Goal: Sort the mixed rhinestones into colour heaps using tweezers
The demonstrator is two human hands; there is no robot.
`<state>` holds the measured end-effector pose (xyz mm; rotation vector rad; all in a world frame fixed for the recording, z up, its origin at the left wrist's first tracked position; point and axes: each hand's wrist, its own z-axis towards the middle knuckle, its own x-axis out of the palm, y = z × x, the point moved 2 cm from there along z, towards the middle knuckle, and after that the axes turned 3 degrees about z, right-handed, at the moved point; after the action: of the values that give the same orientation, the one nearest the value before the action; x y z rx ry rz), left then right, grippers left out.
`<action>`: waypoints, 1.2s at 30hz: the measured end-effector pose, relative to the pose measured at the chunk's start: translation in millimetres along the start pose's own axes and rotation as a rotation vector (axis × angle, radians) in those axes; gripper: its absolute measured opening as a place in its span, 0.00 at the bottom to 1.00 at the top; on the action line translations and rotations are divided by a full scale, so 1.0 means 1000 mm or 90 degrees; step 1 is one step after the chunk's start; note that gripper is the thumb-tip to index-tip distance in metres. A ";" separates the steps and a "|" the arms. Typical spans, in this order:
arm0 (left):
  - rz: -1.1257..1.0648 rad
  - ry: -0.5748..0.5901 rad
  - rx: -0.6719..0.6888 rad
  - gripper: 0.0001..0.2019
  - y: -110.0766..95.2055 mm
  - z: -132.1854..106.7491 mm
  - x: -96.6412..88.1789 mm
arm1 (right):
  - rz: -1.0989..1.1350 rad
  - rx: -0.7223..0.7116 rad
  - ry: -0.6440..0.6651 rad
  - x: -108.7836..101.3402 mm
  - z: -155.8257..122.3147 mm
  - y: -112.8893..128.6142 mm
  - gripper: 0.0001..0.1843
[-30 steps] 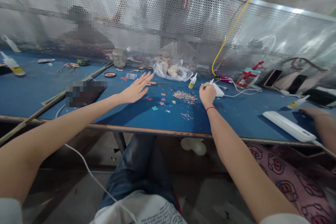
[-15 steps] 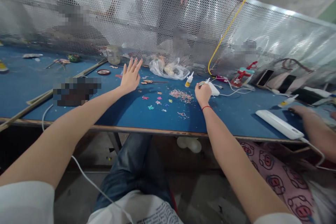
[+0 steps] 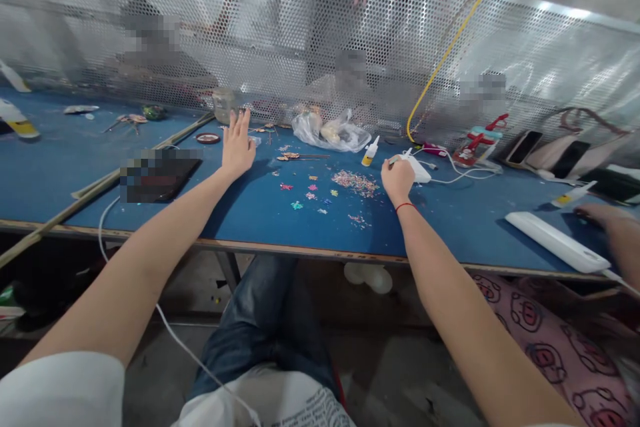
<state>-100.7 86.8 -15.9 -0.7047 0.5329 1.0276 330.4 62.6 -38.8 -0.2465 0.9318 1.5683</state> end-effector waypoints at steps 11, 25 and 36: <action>0.063 0.111 0.065 0.35 -0.001 0.001 0.017 | 0.058 -0.137 0.008 0.009 0.000 -0.005 0.10; 0.119 0.210 -0.010 0.32 -0.015 0.002 0.010 | 0.385 -0.590 0.080 -0.050 -0.026 0.077 0.06; 0.098 0.245 0.047 0.47 0.000 0.005 0.024 | 0.639 -0.362 0.476 -0.066 -0.068 0.041 0.12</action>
<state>-90.0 104.9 -29.1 -0.8102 0.9661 1.0132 285.4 -29.8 -24.3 -0.9151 1.2411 2.7681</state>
